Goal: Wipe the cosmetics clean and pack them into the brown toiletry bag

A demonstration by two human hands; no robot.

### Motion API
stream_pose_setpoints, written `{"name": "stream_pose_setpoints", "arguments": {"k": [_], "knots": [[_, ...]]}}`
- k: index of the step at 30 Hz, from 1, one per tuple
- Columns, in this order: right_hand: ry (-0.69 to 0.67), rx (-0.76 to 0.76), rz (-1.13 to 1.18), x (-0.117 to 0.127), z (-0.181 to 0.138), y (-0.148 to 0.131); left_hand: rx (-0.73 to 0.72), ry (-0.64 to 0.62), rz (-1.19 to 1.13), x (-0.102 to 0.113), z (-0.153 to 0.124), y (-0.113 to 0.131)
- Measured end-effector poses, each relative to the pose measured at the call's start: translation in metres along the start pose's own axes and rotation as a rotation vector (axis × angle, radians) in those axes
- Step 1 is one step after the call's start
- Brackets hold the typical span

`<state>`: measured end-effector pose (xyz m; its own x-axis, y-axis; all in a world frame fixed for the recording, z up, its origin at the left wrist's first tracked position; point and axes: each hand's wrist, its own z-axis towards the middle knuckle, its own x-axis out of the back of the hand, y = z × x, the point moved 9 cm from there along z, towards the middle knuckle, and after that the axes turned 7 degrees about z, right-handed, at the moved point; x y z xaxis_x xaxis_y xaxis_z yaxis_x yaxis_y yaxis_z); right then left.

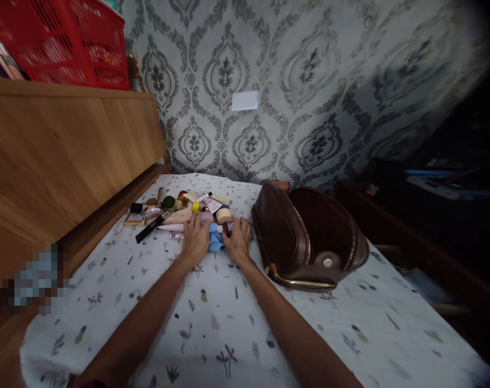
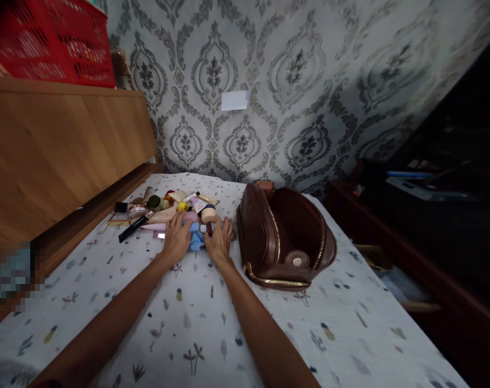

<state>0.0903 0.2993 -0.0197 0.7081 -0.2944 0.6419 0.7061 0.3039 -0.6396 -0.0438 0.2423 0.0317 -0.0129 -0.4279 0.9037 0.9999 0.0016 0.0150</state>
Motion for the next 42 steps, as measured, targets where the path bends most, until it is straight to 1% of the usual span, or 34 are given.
{"name": "stream_pose_setpoints", "arguments": {"k": [3,8,14,19,25,30,34,38,40,42], "knots": [[-0.007,0.004,0.006,0.001,0.0,-0.002,0.021,0.012,0.009,-0.004,0.004,-0.003],[-0.009,0.001,0.004,0.002,0.0,-0.002,0.005,0.016,0.015,-0.011,0.005,-0.005],[0.023,0.004,0.022,0.004,0.001,-0.002,-0.003,0.027,-0.012,-0.015,0.006,-0.007],[-0.012,-0.016,0.025,0.003,0.001,-0.004,-0.024,0.06,-0.07,-0.011,0.007,-0.006],[-0.014,-0.032,0.06,0.007,0.0,-0.006,0.017,0.159,-0.186,-0.001,0.01,-0.019],[-0.092,-0.065,0.081,0.013,-0.003,-0.012,0.006,0.21,-0.315,0.0,0.012,-0.023],[-0.119,-0.096,0.105,0.02,-0.005,-0.015,-0.017,0.194,-0.372,-0.003,0.027,-0.029],[-0.102,-0.09,0.132,0.021,-0.004,-0.014,-0.022,0.144,-0.387,-0.006,0.04,-0.029],[-0.08,-0.095,0.149,0.022,-0.003,-0.012,-0.028,0.141,-0.403,-0.002,0.035,-0.025],[-0.061,-0.101,0.165,0.023,-0.003,-0.012,-0.054,0.137,-0.433,0.006,0.021,-0.019]]}}
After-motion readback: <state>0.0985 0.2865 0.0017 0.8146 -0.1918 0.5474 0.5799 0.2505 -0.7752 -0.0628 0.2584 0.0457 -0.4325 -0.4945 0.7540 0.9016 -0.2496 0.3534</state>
